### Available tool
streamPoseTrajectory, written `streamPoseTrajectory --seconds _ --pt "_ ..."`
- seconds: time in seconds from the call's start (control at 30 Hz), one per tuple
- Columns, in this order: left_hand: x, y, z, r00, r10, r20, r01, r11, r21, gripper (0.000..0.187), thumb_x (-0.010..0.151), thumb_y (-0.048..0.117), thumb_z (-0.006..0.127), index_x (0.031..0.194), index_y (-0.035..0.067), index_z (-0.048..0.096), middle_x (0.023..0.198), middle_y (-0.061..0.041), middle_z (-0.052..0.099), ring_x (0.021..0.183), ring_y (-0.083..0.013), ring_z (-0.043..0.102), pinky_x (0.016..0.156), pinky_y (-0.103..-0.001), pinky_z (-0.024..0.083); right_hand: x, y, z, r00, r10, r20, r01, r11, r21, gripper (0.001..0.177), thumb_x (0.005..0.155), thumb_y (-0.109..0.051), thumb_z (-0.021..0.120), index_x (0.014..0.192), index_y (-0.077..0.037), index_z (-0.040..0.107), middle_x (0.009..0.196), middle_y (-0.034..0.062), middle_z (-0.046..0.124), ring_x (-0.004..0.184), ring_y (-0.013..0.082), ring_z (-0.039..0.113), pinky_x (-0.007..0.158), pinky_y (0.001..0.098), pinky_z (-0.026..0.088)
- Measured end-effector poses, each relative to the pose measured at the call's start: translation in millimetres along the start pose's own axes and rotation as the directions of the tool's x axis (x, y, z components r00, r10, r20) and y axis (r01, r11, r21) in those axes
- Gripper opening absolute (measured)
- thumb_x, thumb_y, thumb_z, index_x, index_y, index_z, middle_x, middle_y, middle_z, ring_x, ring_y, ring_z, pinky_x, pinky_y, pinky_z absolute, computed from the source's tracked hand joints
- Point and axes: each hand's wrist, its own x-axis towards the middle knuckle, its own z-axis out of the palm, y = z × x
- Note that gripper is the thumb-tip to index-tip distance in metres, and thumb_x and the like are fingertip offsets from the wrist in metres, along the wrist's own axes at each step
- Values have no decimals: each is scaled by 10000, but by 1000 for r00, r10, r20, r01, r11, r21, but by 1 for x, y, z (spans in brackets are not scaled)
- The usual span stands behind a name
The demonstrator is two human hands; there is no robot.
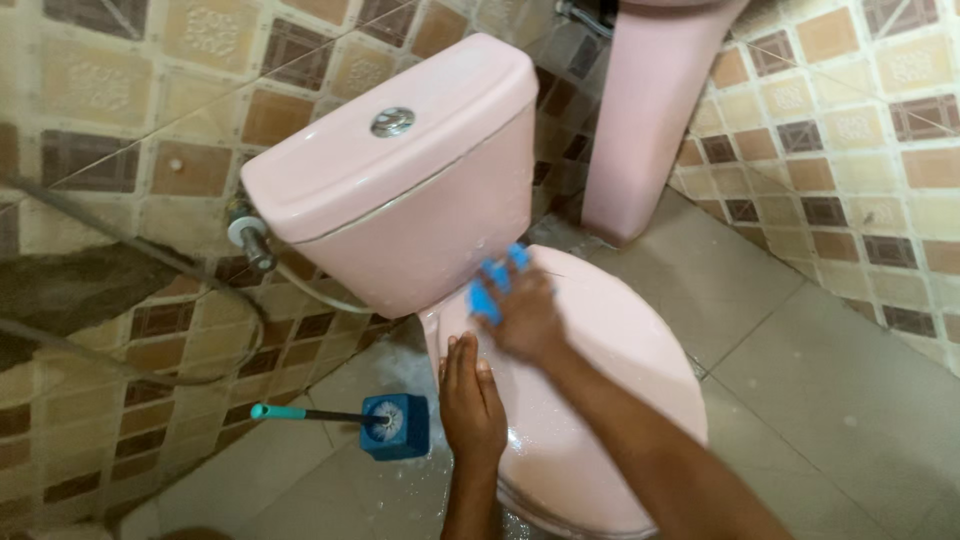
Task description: The person cleans a pink toilet by wiping the seat, lid, and tank with a blue cloth. They repeatedly dip the cloth into a small orange bowl of soapy water and pour water from the bowl onto the toilet surfaces to rinse.
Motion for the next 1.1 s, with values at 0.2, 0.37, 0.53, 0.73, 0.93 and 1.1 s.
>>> streamPoseTrajectory --seconds 0.2,0.37,0.53,0.73,0.93,1.1 --pt "-4 0 -9 993 -17 -113 -3 985 -174 710 1097 541 260 1490 -12 469 1463 -272 424 1364 -438 496 1112 -489 446 -102 -45 -12 997 -67 -24 70 973 219 468 982 -380 612 1410 -191 600 1540 245 440 1494 448 318 1175 593 255" --pt "-4 0 -8 995 -35 -95 11 969 -245 711 1104 544 222 1456 8 527 1484 -261 440 1401 -416 472 1143 -501 411 -164 15 -54 997 -64 37 64 998 -11 599 855 -371 619 1429 -205 564 1519 163 498 1437 437 359 1140 595 276" --pt "-4 1 -7 994 -22 -103 -9 956 -292 734 1106 566 213 1424 6 564 1473 -248 449 1419 -405 462 1143 -496 415 -113 63 -51 979 185 -82 -197 963 -183 586 962 -468 551 1511 -267 500 1529 267 428 1342 466 431 1126 586 299" --pt "1 -1 -7 990 -110 -87 74 935 -346 741 1093 565 214 1386 -2 590 1453 -224 462 1382 -371 498 1151 -489 416 -81 -12 -25 994 81 68 -75 994 -84 605 931 -447 565 1481 -202 507 1549 215 390 1403 419 364 1105 597 283" --pt "7 1 -15 992 -120 -25 95 882 -461 802 1076 624 192 1396 -11 563 1439 -214 471 1346 -356 548 1149 -482 431 -191 -40 -59 997 79 12 -80 993 90 580 893 -390 663 1434 -217 550 1537 204 421 1439 434 369 1143 586 285" --pt "8 7 -27 983 -179 39 175 852 -494 840 1045 656 157 1398 9 562 1446 -207 469 1354 -344 535 1142 -480 420 -207 38 -67 922 385 -51 -388 916 -103 616 919 -450 570 1504 -278 482 1588 257 358 1427 480 335 1127 626 270"
